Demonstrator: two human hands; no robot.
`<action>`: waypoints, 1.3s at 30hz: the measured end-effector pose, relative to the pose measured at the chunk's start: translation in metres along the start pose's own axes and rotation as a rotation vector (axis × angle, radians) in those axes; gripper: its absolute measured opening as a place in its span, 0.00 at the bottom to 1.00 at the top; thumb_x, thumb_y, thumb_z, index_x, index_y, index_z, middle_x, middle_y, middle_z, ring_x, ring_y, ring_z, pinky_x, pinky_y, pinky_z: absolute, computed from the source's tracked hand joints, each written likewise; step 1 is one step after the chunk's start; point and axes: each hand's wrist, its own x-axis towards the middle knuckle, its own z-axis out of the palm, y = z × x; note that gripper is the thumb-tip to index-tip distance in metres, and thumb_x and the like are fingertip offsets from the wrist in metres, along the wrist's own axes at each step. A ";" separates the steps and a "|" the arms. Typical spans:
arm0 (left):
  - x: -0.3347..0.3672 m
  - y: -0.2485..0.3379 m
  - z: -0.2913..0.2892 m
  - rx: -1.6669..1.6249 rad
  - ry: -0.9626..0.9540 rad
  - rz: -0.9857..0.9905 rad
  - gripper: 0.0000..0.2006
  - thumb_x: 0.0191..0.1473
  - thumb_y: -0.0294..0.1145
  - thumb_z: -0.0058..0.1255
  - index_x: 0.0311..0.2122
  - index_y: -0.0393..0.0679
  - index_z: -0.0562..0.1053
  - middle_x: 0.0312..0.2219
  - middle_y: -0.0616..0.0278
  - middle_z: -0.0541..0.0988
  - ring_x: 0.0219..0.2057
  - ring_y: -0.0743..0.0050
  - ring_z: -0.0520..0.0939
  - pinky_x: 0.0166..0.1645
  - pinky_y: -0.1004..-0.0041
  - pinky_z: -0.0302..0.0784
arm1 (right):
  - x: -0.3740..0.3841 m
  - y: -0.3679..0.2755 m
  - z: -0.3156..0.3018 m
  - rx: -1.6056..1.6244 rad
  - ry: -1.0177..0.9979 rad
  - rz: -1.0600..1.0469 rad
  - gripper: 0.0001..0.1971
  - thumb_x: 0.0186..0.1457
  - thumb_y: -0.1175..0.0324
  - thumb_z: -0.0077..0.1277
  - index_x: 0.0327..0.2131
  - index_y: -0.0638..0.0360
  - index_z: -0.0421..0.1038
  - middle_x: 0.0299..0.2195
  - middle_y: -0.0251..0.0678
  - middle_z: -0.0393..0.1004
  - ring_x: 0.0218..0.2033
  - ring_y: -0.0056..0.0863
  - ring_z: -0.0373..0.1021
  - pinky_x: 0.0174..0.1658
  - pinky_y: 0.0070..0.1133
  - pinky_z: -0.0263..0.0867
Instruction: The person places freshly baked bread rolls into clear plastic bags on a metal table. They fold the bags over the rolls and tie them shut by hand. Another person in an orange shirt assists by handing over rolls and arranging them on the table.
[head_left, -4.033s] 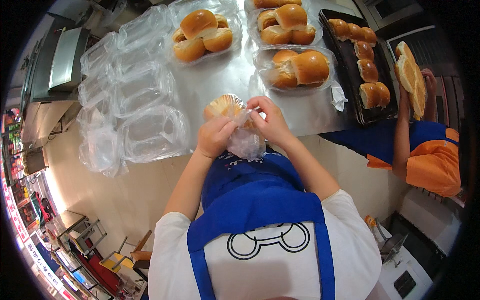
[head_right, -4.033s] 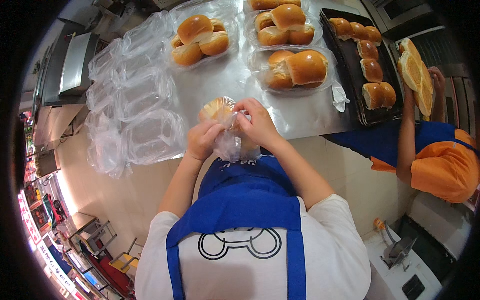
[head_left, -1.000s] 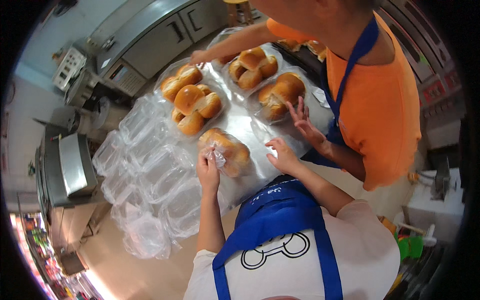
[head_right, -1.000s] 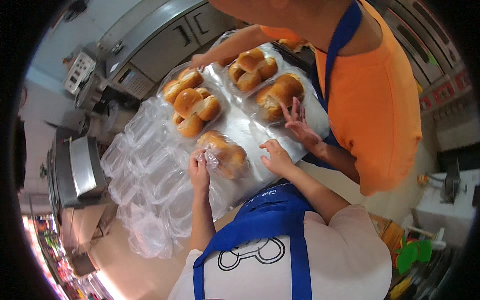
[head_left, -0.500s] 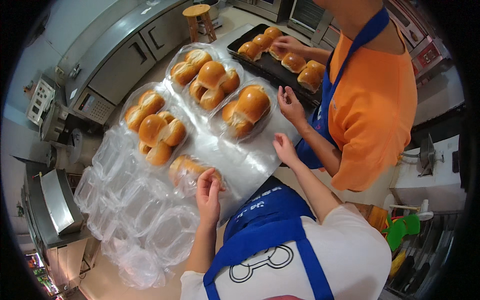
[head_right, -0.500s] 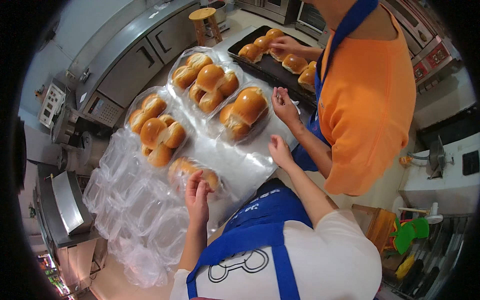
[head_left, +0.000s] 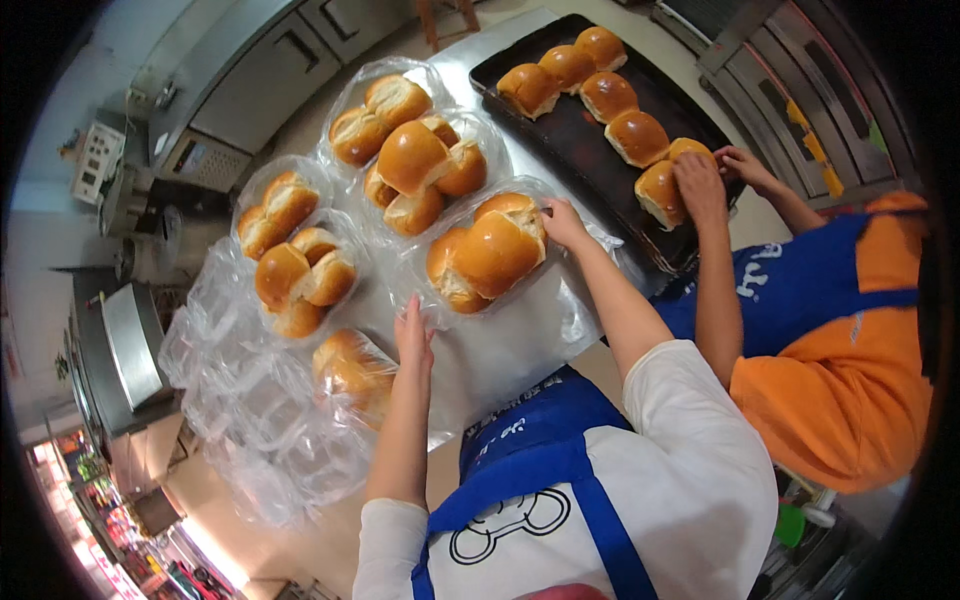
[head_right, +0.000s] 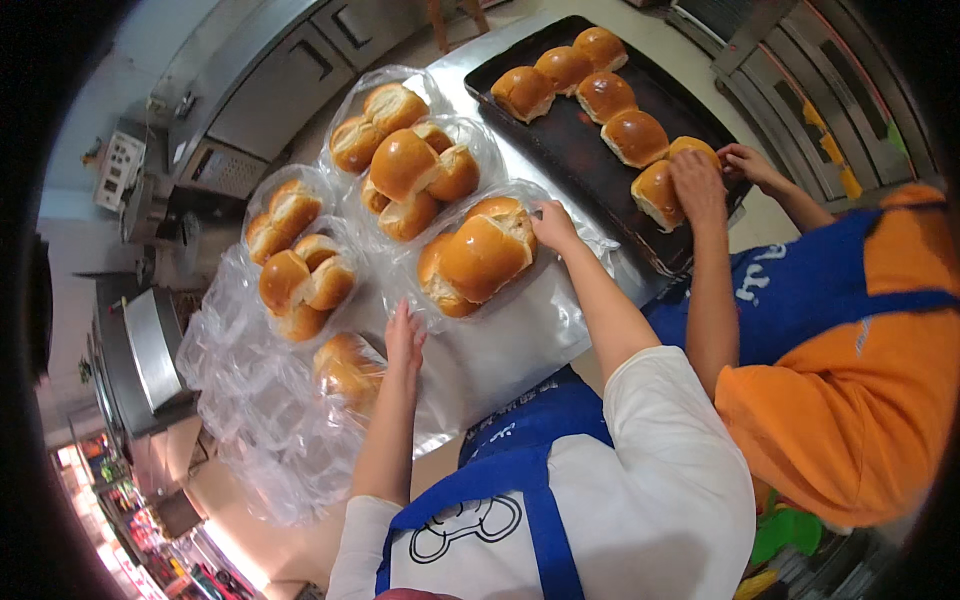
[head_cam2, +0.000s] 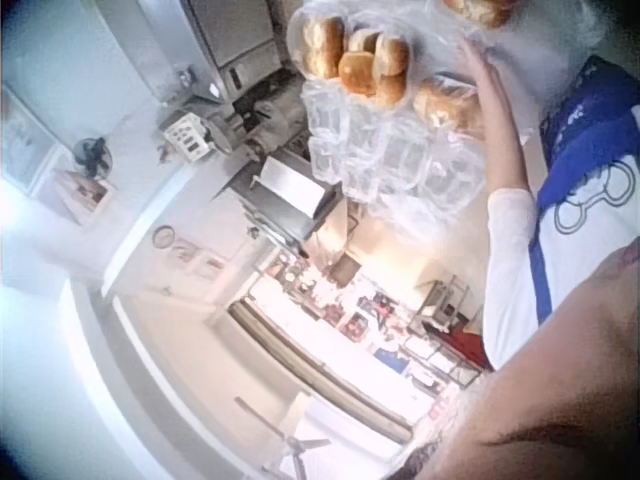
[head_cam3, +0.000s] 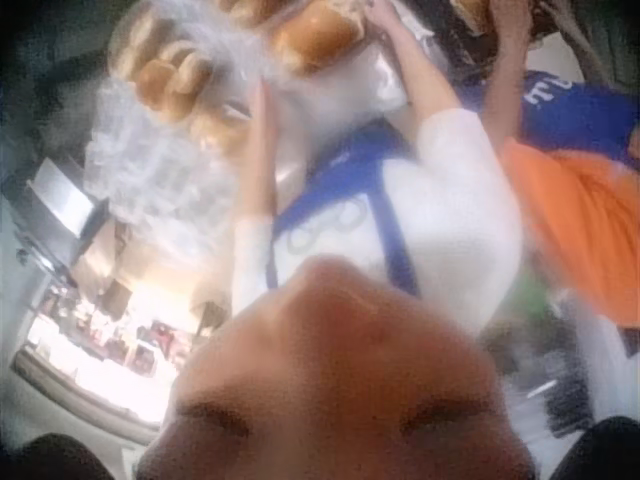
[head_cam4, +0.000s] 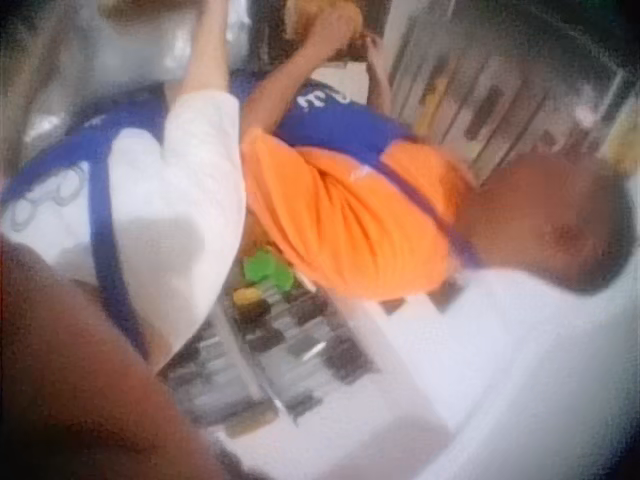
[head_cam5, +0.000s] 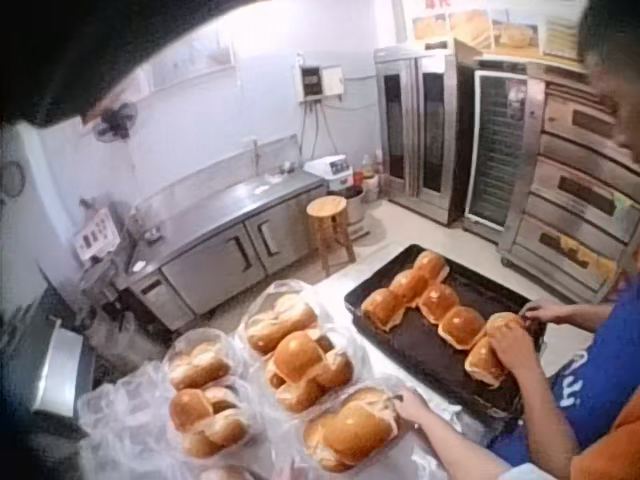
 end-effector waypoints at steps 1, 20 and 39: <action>0.006 -0.006 0.005 0.036 0.006 0.073 0.17 0.60 0.43 0.48 0.50 0.46 0.70 0.35 0.68 0.72 0.34 0.80 0.70 0.38 0.73 0.66 | 0.000 -0.004 -0.005 0.004 -0.064 0.014 0.16 0.53 0.65 0.50 0.44 0.60 0.75 0.38 0.48 0.76 0.42 0.44 0.73 0.49 0.31 0.67; -0.120 0.052 0.070 0.187 -0.487 0.491 0.17 0.67 0.39 0.37 0.45 0.38 0.74 0.28 0.63 0.77 0.34 0.82 0.77 0.42 0.76 0.72 | -0.017 0.000 -0.011 -0.230 0.058 -0.037 0.12 0.54 0.66 0.48 0.40 0.60 0.74 0.37 0.43 0.78 0.41 0.41 0.74 0.47 0.33 0.68; -0.179 0.074 -0.041 -0.008 -0.543 0.478 0.29 0.58 0.31 0.48 0.63 0.38 0.57 0.34 0.72 0.66 0.36 0.85 0.68 0.47 0.80 0.65 | -0.127 -0.171 -0.131 1.443 -0.003 -0.039 0.06 0.62 0.71 0.33 0.35 0.56 0.62 0.22 0.31 0.66 0.26 0.22 0.65 0.43 0.25 0.65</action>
